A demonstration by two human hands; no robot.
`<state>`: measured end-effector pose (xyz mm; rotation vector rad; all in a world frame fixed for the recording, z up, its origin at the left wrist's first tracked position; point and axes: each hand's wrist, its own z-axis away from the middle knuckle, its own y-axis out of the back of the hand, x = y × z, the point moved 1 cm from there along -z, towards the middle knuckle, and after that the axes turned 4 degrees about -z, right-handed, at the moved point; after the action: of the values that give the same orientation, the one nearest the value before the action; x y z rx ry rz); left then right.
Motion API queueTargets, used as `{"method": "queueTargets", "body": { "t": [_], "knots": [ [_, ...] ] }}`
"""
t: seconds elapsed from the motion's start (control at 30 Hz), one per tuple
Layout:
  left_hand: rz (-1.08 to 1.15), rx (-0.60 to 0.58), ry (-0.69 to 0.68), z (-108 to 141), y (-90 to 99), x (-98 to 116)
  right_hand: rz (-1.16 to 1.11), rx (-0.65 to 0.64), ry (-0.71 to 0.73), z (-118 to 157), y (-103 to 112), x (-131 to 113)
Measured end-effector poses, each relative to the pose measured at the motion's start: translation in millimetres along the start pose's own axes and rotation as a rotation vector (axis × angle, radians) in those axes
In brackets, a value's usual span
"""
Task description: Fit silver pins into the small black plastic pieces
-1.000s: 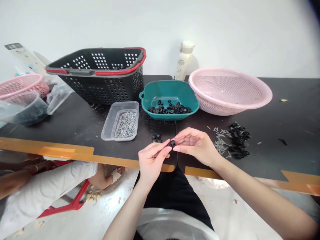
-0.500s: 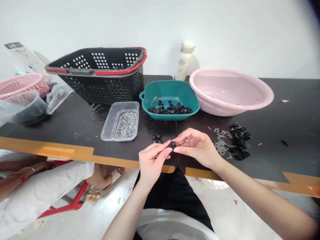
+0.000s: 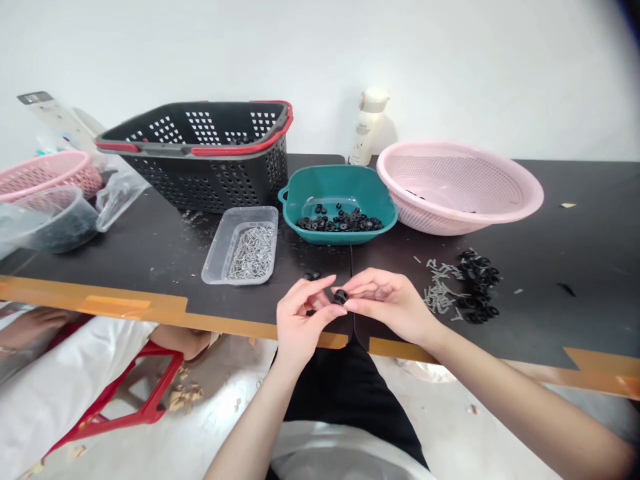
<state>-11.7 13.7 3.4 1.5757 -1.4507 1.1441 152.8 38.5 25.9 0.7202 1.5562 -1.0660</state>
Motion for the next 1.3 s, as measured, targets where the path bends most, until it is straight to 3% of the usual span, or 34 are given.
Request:
{"method": "queueTargets", "body": {
  "t": [0.27,0.4,0.6,0.9,1.3],
  "knots": [
    [-0.197,0.059,-0.263,5.6,-2.3,3.8,-0.224,-0.146,-0.216,0.0,-0.8,5.2],
    [-0.231,0.022,-0.261,6.2,-2.5,4.5,-0.314,-0.171,-0.307,-0.1,-2.3,5.9],
    [-0.204,-0.091,-0.230,2.6,-3.3,6.9,-0.336,-0.184,-0.217,1.8,-0.1,-0.4],
    [-0.315,0.023,-0.289,8.3,-3.2,5.6,-0.033,-0.073,-0.001,3.7,2.7,-2.6],
    [-0.340,0.014,-0.301,8.7,-3.4,5.7,-0.178,-0.013,-0.143,1.9,0.9,2.3]
  ]
}}
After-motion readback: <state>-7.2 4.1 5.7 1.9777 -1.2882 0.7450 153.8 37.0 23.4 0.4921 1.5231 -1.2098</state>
